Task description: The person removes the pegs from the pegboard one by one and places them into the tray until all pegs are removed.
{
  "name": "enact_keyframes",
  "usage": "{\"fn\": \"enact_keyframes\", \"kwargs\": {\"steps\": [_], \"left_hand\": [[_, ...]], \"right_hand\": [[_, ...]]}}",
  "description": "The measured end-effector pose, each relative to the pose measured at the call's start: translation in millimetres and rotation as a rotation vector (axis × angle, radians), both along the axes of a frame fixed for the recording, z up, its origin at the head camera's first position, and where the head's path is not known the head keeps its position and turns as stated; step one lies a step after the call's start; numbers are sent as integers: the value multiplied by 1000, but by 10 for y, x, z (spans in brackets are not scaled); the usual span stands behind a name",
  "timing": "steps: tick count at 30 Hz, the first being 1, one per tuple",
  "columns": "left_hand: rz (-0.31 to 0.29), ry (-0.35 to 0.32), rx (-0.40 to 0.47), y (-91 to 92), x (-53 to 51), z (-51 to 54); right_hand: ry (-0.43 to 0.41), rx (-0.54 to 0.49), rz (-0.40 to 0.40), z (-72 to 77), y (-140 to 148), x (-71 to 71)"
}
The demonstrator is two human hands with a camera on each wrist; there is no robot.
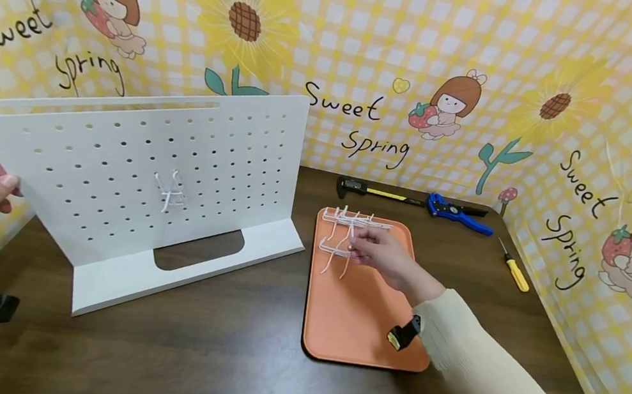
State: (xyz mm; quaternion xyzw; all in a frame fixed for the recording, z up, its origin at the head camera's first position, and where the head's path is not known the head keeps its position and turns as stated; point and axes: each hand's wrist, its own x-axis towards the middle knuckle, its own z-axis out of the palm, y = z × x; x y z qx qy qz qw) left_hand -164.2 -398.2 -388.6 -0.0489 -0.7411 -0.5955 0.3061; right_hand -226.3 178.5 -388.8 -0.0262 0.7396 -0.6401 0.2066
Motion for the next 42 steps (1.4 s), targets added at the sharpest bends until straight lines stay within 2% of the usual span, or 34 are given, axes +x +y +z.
{"fn": "enact_keyframes", "kwargs": {"steps": [6,11,16,24,27,34,42], "left_hand": [[36,-22,-53,0,5,-6],[61,-36,-91,-5,17,-17],[63,-45,-97,-22,4,-13],[51,-33,-89,-12,10,-13],[47,-33,-94,-24,14,-15],[82,-38,-115,25,52,5],[96,-58,-118,-55,-10,-62]], "right_hand": [[6,49,-47,-83,312,53],[-36,87,-87,-218,457,106],[-81,108,-97,-351,484,136],[-171,86,-146,-458,464,106],[-167,86,-124,-487,464,105],[-165,134,-55,-541,425,105],[-166,212,-50,-506,377,103]]}}
